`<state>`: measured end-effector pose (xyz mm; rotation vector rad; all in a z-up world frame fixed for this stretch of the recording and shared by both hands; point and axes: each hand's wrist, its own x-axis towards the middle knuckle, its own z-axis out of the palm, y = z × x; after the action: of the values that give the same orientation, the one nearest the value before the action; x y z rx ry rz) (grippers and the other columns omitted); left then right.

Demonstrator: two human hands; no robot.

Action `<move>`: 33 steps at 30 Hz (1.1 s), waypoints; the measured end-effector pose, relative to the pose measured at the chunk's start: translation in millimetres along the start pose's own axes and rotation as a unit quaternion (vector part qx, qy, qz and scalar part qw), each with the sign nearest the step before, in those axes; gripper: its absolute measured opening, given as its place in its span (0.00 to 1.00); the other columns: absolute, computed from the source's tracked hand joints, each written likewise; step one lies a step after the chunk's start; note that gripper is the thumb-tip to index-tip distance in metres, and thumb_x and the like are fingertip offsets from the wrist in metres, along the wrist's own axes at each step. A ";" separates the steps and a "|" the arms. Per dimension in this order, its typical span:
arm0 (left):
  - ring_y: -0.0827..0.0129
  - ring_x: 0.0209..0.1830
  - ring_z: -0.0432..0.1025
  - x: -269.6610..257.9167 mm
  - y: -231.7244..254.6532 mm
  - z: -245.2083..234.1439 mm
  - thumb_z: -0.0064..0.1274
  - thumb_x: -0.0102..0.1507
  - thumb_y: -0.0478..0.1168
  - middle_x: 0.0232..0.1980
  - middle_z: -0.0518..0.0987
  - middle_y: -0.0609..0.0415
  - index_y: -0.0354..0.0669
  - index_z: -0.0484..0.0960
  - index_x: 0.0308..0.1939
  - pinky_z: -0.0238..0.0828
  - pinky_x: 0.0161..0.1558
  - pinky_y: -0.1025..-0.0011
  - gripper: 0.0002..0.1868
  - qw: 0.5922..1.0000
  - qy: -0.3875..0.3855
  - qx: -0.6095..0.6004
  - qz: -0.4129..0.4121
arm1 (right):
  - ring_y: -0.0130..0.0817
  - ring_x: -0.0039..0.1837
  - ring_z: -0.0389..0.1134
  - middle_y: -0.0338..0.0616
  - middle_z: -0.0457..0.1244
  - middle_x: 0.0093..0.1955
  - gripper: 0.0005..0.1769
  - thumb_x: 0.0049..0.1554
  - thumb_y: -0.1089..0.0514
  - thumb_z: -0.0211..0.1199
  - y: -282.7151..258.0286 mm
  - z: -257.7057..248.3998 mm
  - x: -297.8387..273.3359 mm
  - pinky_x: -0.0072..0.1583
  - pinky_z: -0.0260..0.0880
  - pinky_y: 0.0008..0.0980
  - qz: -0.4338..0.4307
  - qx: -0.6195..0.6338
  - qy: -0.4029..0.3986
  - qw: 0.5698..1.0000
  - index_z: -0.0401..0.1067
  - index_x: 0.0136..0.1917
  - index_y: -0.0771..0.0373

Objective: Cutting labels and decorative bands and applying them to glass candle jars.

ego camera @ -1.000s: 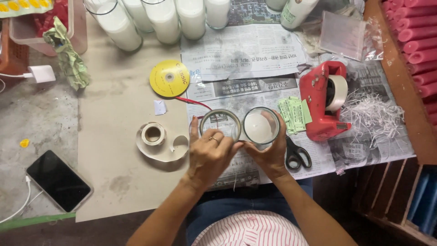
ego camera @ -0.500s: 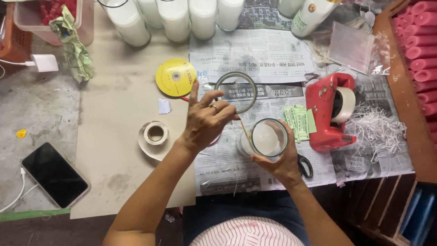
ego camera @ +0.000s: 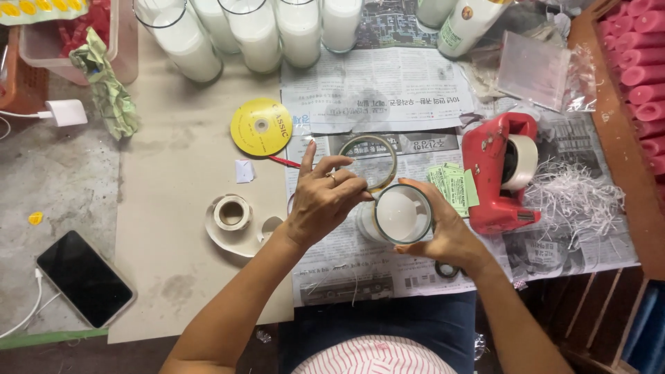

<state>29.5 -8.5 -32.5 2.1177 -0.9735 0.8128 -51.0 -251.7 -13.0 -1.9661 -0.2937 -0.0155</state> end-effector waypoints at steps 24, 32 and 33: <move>0.59 0.50 0.78 -27.6 83.4 -24.2 0.58 0.63 0.46 0.24 0.74 0.60 0.51 0.77 0.26 0.47 0.69 0.32 0.12 0.995 0.039 0.086 -0.042 | 0.40 0.73 0.59 0.56 0.61 0.70 0.60 0.37 0.69 0.77 22.0 9.2 -20.6 0.72 0.59 0.45 0.025 0.144 -0.037 0.989 0.52 0.79 0.67; 0.67 0.31 0.77 -39.7 61.1 -20.8 0.59 0.64 0.47 0.21 0.76 0.60 0.50 0.81 0.31 0.56 0.69 0.39 0.10 0.994 0.035 0.105 -0.003 | 0.49 0.72 0.62 0.62 0.61 0.68 0.65 0.39 0.55 0.84 23.4 84.8 -22.8 0.73 0.61 0.45 -0.046 -0.026 0.290 0.955 0.48 0.79 0.68; 0.67 0.31 0.77 -38.8 49.0 -27.4 0.59 0.64 0.47 0.21 0.76 0.60 0.50 0.81 0.31 0.56 0.69 0.39 0.10 0.994 0.035 0.104 0.000 | 0.49 0.72 0.62 0.62 0.61 0.68 0.65 0.39 0.55 0.84 23.9 84.6 -23.2 0.73 0.61 0.45 -0.046 -0.026 0.293 0.955 0.48 0.79 0.68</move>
<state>-37.7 3.3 -30.6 2.2477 -0.8839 1.0197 -78.9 -188.6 -72.2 -1.9015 0.0080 -0.6616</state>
